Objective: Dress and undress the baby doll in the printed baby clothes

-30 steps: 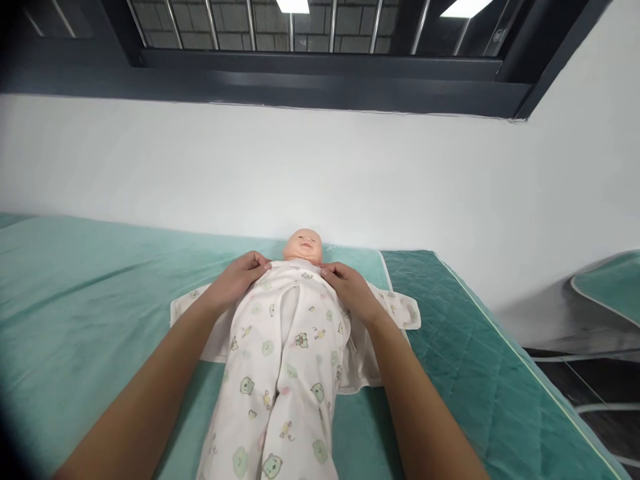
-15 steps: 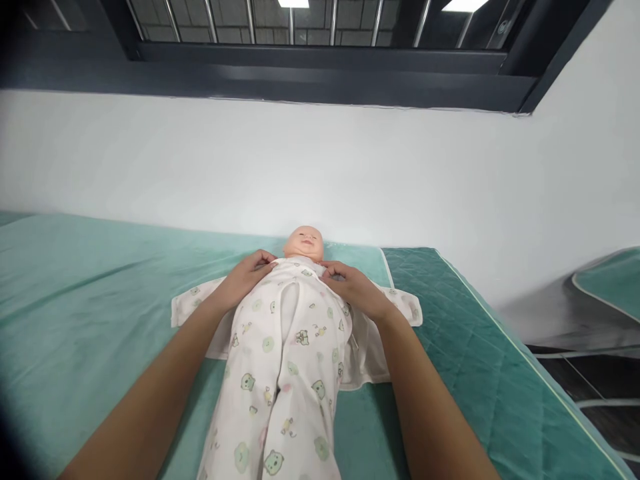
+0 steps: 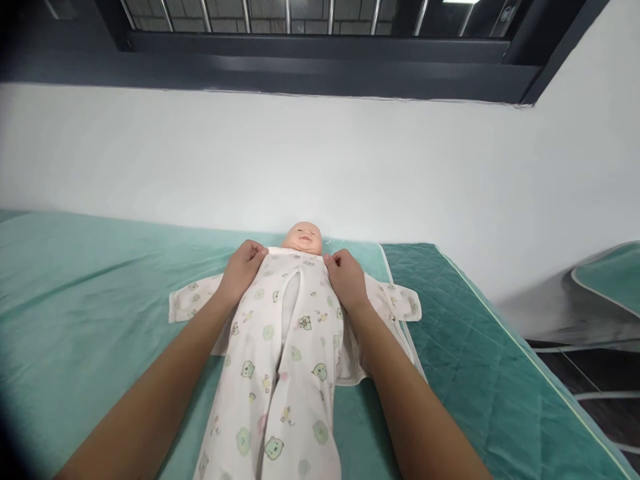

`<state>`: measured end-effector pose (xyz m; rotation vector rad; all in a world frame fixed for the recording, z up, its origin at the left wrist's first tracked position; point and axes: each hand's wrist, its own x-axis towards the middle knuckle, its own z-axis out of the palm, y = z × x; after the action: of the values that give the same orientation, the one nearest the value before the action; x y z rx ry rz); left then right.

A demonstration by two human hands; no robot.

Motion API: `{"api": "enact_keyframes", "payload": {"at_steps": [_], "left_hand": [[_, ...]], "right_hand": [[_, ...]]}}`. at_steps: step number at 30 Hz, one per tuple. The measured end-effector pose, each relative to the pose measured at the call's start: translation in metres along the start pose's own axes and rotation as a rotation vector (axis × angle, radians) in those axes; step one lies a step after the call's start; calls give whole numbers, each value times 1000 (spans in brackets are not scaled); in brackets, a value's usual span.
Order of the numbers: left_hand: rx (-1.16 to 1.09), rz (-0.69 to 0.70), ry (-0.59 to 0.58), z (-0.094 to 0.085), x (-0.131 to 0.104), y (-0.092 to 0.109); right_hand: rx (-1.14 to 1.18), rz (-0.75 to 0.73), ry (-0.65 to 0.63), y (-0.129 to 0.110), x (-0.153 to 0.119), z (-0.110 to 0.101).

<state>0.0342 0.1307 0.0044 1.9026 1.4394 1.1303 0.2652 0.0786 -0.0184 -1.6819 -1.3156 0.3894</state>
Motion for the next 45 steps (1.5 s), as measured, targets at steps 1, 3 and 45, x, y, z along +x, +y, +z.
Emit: {"api": "enact_keyframes", "payload": {"at_steps": [1, 3, 45], "left_hand": [[-9, -1, -19, 1, 0, -1], [-53, 12, -94, 1, 0, -1], [420, 625, -290, -54, -158, -21]], "right_hand": [[15, -4, -2, -1, -1, 0], [49, 1, -18, -2, -4, 0], [-530, -602, -180, 2, -195, -57]]}}
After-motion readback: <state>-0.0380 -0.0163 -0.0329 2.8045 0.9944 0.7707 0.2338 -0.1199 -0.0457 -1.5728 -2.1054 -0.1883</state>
